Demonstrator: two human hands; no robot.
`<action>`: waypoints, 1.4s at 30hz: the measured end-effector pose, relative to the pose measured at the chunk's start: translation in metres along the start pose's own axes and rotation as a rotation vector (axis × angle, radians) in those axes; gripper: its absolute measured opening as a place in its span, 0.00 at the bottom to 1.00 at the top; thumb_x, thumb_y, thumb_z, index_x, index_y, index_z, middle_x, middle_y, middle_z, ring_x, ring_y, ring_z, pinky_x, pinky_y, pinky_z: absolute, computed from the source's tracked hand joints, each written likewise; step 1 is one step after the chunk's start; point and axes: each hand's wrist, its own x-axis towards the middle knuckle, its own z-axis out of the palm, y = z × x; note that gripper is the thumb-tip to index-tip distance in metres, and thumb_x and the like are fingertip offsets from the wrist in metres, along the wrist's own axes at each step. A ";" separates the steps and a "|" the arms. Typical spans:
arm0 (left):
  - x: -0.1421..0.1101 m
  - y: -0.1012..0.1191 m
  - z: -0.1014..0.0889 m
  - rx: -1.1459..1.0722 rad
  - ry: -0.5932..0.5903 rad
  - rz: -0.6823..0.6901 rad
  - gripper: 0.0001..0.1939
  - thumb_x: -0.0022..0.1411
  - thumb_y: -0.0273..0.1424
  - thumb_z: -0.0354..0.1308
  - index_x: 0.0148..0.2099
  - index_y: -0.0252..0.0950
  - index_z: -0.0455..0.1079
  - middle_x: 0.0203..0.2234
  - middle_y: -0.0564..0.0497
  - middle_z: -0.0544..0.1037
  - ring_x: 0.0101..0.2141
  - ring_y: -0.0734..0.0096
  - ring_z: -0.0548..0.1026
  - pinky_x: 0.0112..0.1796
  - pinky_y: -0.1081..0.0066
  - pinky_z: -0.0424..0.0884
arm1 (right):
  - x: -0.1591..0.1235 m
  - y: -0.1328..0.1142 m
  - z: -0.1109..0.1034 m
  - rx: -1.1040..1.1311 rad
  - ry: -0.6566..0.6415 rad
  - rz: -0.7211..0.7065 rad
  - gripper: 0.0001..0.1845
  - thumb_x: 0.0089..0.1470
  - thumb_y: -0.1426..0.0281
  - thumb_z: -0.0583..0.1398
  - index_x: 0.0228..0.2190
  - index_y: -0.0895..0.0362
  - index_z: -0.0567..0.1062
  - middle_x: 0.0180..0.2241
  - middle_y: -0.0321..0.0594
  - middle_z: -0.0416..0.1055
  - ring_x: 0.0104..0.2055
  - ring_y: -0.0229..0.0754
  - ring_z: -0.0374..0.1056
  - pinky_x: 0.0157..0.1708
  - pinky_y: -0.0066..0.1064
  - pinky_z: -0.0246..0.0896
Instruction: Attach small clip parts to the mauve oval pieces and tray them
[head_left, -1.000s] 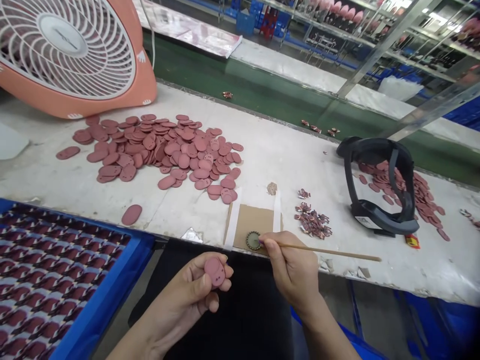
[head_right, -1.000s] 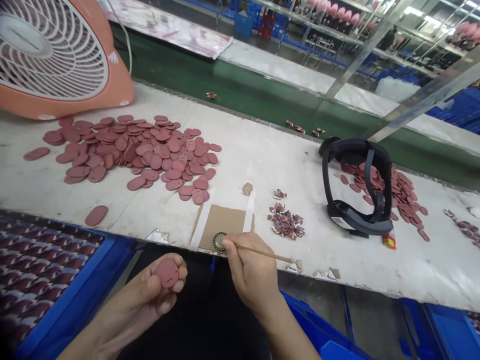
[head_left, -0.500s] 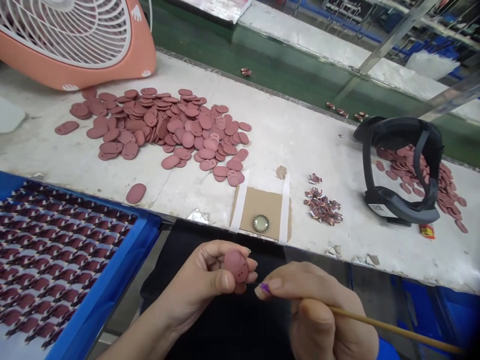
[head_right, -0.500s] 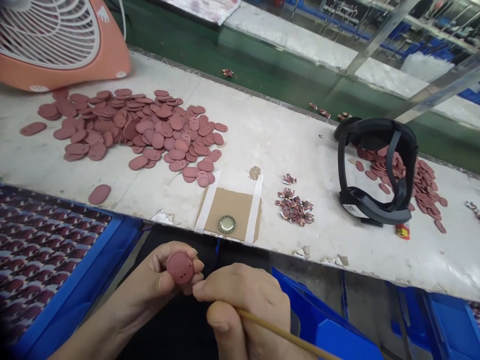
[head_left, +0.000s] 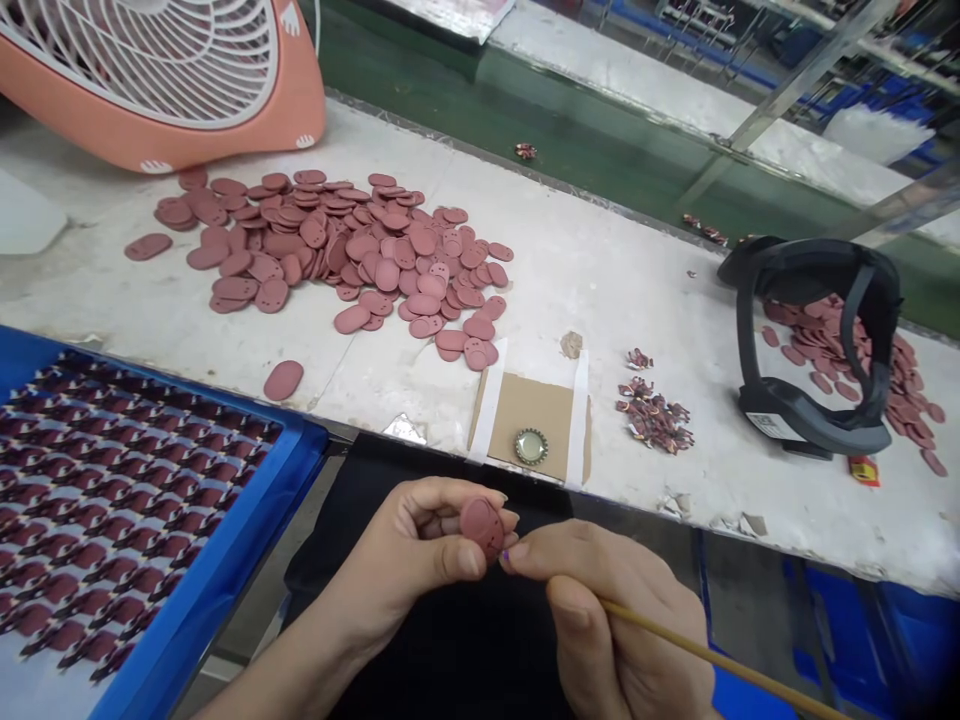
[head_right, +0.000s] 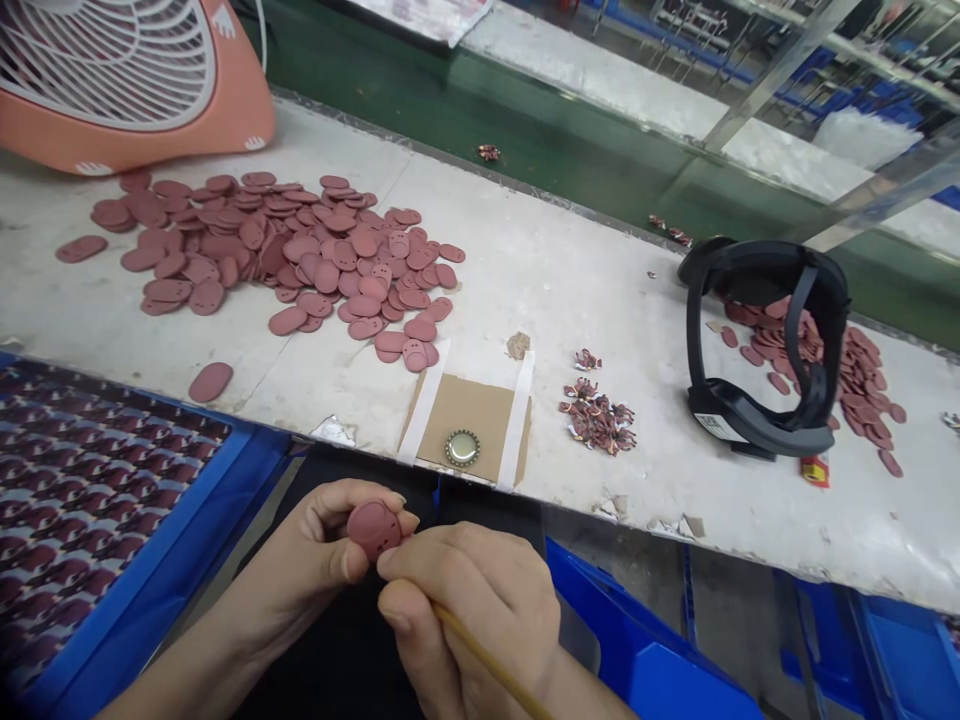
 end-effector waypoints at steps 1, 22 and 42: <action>0.000 -0.001 0.000 -0.001 -0.003 0.001 0.16 0.39 0.33 0.78 0.34 0.41 0.83 0.29 0.52 0.86 0.29 0.73 0.80 0.33 0.78 0.74 | -0.001 0.000 -0.001 0.007 -0.009 0.004 0.11 0.69 0.71 0.50 0.39 0.58 0.71 0.30 0.39 0.76 0.30 0.36 0.75 0.30 0.24 0.69; 0.001 -0.002 -0.001 0.002 0.075 -0.007 0.16 0.41 0.34 0.77 0.36 0.42 0.82 0.31 0.50 0.86 0.33 0.64 0.83 0.36 0.74 0.76 | -0.012 0.027 -0.001 0.054 0.268 0.236 0.12 0.68 0.71 0.52 0.39 0.55 0.76 0.30 0.38 0.74 0.28 0.37 0.71 0.26 0.26 0.68; 0.001 -0.003 -0.002 0.019 0.009 0.047 0.14 0.44 0.33 0.76 0.38 0.45 0.83 0.33 0.53 0.87 0.35 0.71 0.83 0.37 0.79 0.75 | -0.009 0.017 -0.002 0.077 0.041 0.116 0.10 0.67 0.73 0.51 0.41 0.56 0.73 0.33 0.35 0.75 0.33 0.33 0.73 0.34 0.21 0.69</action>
